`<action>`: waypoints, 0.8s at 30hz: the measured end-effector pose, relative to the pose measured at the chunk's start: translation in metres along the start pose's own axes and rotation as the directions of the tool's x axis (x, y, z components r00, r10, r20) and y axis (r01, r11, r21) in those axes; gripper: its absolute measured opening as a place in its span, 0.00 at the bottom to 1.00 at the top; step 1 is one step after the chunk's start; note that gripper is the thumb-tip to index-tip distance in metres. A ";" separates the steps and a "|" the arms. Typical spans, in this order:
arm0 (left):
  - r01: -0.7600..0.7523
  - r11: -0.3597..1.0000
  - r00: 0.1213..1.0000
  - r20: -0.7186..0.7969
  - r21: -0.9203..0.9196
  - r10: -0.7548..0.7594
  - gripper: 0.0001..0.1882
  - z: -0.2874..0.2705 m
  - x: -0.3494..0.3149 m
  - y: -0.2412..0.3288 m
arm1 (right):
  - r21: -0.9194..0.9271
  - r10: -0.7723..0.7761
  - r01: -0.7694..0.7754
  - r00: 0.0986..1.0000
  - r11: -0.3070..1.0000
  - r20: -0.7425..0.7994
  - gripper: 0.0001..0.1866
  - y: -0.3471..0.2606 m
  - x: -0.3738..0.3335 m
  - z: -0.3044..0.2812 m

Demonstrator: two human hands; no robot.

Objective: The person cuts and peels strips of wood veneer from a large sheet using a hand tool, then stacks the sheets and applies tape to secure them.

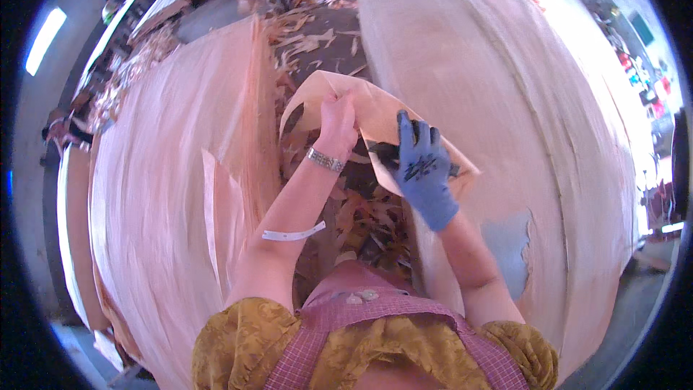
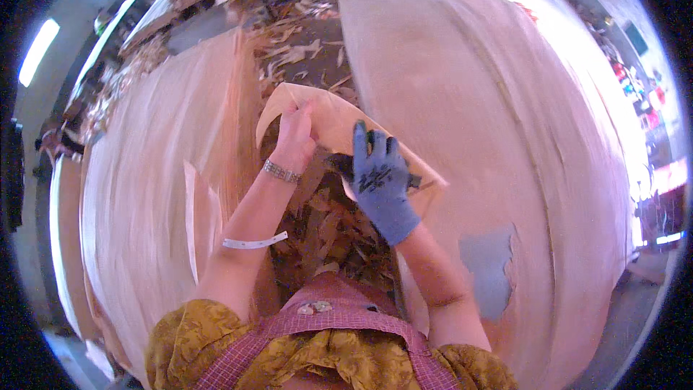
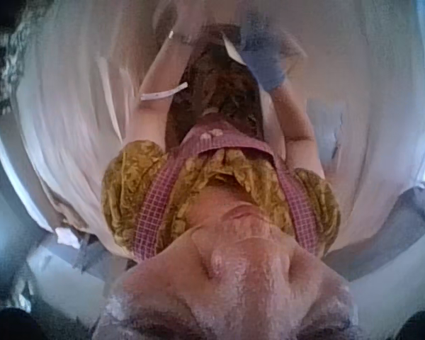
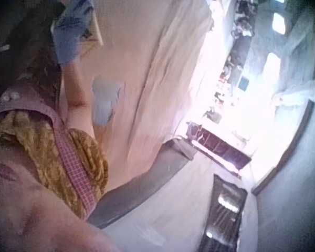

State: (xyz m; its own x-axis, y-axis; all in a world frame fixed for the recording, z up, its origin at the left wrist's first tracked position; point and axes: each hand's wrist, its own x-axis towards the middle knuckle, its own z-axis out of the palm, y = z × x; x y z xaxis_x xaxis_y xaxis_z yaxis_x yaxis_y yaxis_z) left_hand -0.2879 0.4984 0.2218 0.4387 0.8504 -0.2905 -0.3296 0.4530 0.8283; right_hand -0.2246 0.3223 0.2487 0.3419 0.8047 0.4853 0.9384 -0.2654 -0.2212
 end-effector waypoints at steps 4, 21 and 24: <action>0.292 0.905 0.918 0.355 -0.309 -0.175 0.30 0.030 -0.019 0.003 | -0.405 0.013 -0.022 1.000 0.914 -0.023 0.20 0.068 0.000 -0.065; 0.543 0.838 0.613 0.710 -0.060 -0.346 0.16 0.373 -0.064 -0.157 | -0.645 0.399 -0.606 0.794 0.466 -0.459 0.20 0.307 -0.340 -0.354; 0.573 0.820 0.532 0.763 -0.005 -0.367 0.16 0.379 -0.127 -0.193 | -0.693 0.427 -0.621 0.774 0.367 -0.468 0.20 0.297 -0.413 -0.371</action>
State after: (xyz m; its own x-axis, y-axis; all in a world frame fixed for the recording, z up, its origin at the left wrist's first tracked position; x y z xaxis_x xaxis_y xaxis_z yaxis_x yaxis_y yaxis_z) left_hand 0.0367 0.2020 0.2799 0.9923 0.0819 -0.0929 -0.0232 0.8599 0.5100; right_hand -0.0694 -0.2861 0.2964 0.6882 0.2610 0.6770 0.1660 -0.9650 0.2032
